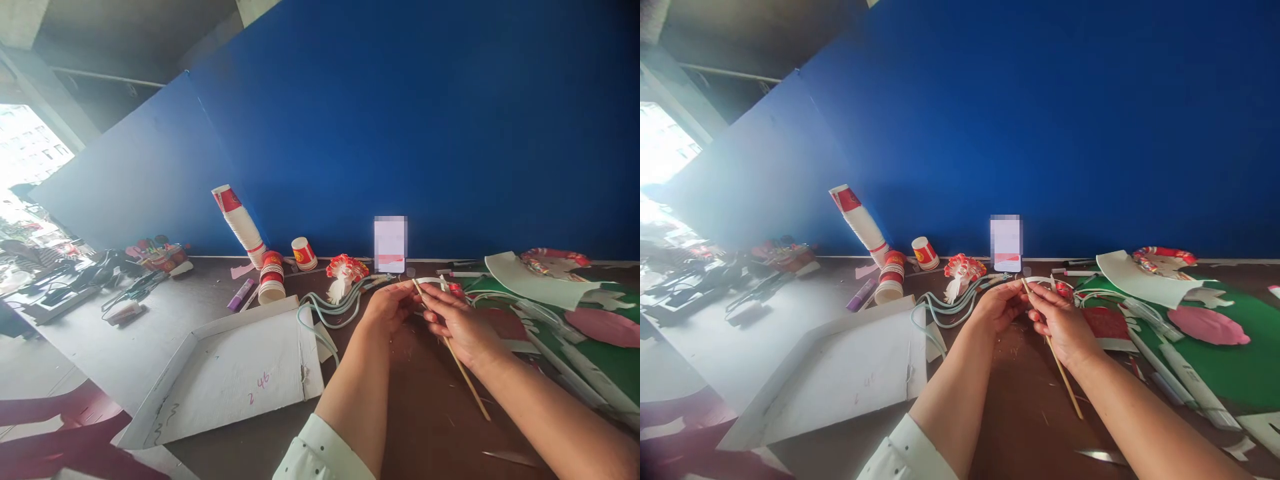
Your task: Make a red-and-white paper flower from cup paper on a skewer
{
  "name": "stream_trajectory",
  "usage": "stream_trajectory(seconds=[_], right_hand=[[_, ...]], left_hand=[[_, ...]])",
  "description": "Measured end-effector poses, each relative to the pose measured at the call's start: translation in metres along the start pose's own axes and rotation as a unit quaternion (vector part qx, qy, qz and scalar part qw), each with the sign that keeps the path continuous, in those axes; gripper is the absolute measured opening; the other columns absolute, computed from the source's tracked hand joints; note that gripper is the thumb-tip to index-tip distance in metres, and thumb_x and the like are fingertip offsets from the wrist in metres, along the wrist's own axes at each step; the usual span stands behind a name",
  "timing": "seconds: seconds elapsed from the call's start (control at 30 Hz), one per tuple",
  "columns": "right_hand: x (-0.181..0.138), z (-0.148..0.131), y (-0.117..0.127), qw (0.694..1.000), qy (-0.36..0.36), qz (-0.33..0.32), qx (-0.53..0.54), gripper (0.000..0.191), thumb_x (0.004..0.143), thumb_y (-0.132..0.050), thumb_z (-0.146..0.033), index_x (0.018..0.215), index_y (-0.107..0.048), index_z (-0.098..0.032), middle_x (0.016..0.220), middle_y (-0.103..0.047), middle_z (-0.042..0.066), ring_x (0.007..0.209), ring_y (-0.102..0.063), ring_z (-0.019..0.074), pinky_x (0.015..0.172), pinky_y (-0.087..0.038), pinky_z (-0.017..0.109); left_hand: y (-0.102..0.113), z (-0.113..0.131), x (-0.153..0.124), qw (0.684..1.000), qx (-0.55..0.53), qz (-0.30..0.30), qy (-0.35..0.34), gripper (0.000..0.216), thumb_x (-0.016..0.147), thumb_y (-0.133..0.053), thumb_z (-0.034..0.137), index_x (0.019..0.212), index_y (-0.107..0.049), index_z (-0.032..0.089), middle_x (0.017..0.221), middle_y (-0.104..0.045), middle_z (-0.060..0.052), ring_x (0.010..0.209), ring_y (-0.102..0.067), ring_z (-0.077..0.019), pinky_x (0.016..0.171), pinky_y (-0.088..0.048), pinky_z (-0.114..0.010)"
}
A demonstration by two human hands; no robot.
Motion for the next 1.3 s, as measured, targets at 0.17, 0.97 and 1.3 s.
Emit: stream_trajectory(seconds=[0.17,0.97,1.3], right_hand=[[0.002,0.002,0.001,1.0,0.001,-0.002,-0.002,0.029,0.07,-0.07,-0.016,0.099,-0.075,-0.021,0.082,-0.064,0.004,0.048,-0.046,0.0035,0.033,-0.024,0.01],[0.003,-0.002,0.01,0.921,0.11,0.045,-0.37,0.055,0.082,-0.054,-0.046,0.129,-0.063,-0.02,0.054,-0.064,0.004,0.045,-0.052,0.0188,0.046,-0.041,0.033],[0.0,0.0,0.004,0.903,0.165,0.023,-0.396,0.046,0.083,-0.054,-0.04,0.123,-0.065,-0.02,0.053,-0.063,0.002,0.045,-0.053,0.0181,0.048,-0.04,0.03]], left_hand=[[-0.001,0.001,-0.001,1.0,0.01,-0.013,-0.006,0.019,0.071,-0.077,0.025,0.076,-0.067,0.01,0.067,-0.06,-0.002,0.061,-0.056,-0.0087,0.066,-0.046,-0.021],[-0.004,0.009,-0.007,0.988,0.107,0.112,-0.002,0.022,0.063,-0.082,0.024,0.066,-0.066,0.009,0.059,-0.059,-0.002,0.051,-0.053,-0.008,0.056,-0.043,-0.021],[0.01,0.01,0.0,0.973,0.196,0.118,0.022,0.025,0.065,-0.079,0.029,0.063,-0.064,0.01,0.051,-0.054,-0.001,0.039,-0.036,-0.0035,0.04,-0.019,-0.02]])
Point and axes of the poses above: each hand's wrist, its own x-axis towards the middle knuckle, its own y-axis out of the back of the hand, z = x × y, the point moved 5 cm from there along x, towards the middle knuckle
